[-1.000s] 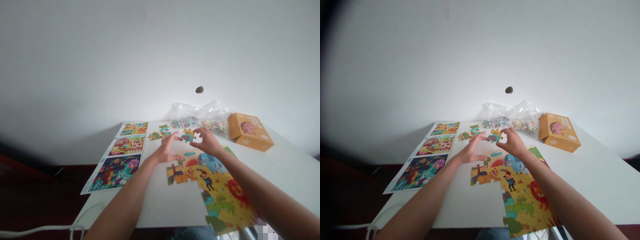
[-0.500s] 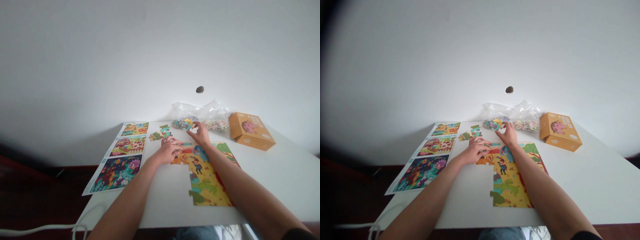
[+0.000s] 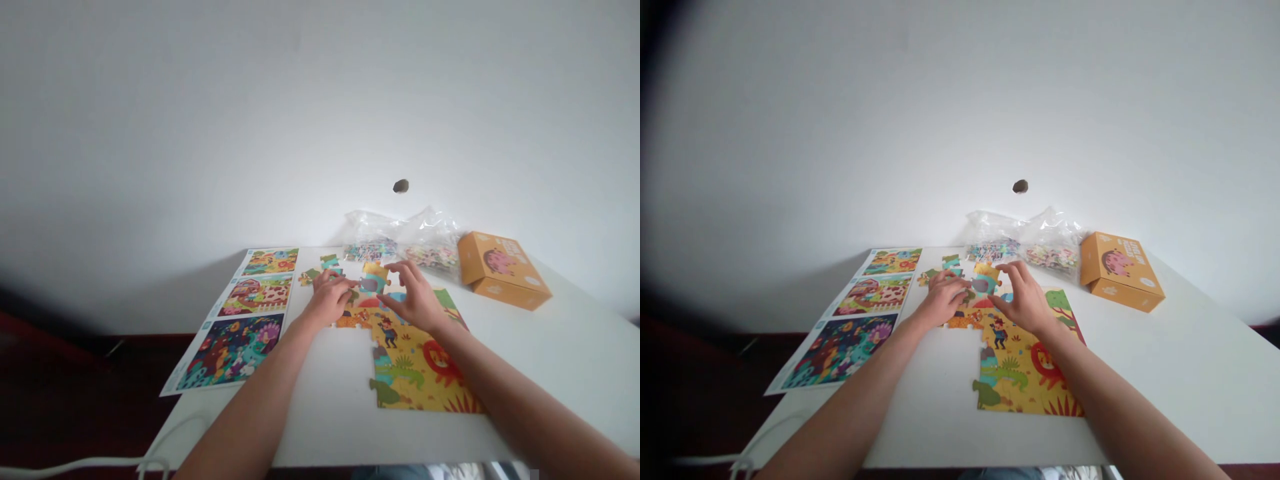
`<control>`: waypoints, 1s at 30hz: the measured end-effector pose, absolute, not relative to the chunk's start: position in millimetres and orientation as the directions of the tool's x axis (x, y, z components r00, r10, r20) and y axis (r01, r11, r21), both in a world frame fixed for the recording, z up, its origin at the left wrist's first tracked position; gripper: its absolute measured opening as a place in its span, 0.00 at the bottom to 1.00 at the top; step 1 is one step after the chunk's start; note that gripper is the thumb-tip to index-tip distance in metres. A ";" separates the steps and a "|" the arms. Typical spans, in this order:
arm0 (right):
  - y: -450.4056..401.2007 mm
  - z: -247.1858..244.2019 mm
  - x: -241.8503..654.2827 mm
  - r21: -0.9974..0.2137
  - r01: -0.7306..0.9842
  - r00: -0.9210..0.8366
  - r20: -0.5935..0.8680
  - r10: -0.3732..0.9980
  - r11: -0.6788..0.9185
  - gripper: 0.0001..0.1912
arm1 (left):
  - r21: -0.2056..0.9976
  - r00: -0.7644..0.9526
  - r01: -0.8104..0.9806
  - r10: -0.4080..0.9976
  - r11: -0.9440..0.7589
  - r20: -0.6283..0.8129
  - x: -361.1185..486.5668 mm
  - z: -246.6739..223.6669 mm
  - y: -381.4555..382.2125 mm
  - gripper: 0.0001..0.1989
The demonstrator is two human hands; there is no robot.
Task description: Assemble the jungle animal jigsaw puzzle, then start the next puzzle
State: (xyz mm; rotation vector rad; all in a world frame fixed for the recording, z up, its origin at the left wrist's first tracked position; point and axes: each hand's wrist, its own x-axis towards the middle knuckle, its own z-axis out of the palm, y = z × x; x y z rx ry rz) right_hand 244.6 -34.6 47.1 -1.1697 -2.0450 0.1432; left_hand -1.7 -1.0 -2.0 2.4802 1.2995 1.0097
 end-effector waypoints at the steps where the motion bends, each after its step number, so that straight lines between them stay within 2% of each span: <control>1: -40.7 44.0 245.9 -0.404 0.697 -0.306 0.579 0.756 0.592 0.26 | 0.461 0.355 0.656 0.783 -0.598 0.510 -1.4 -1.4 -0.6 0.15; 3: -47.6 41.4 246.7 -0.380 0.701 -0.296 0.615 0.731 0.603 0.26 | 0.562 0.285 0.579 0.792 -0.591 0.539 -0.4 1.7 -1.3 0.16; 5: -49.3 42.3 245.7 -0.378 0.700 -0.285 0.629 0.723 0.605 0.26 | 0.694 0.247 0.419 0.809 -0.586 0.534 1.1 7.0 -4.2 0.19; 8: -48.2 43.0 243.6 -0.382 0.680 -0.315 0.619 0.720 0.626 0.26 | 0.843 0.279 0.171 0.846 -0.510 0.455 3.2 15.0 -10.3 0.26; 10: -47.6 41.4 242.6 -0.389 0.664 -0.337 0.606 0.720 0.639 0.26 | 0.889 0.314 0.112 0.864 -0.445 0.393 4.1 17.7 -13.3 0.28; 14: -47.4 38.6 242.1 -0.407 0.658 -0.351 0.580 0.735 0.634 0.27 | 0.917 0.334 0.096 0.881 -0.386 0.336 4.2 18.4 -14.6 0.28; 30: -47.0 38.2 243.0 -0.454 0.612 -0.365 0.563 0.741 0.647 0.28 | 0.922 0.327 0.037 0.877 -0.384 0.352 2.3 17.4 -12.9 0.25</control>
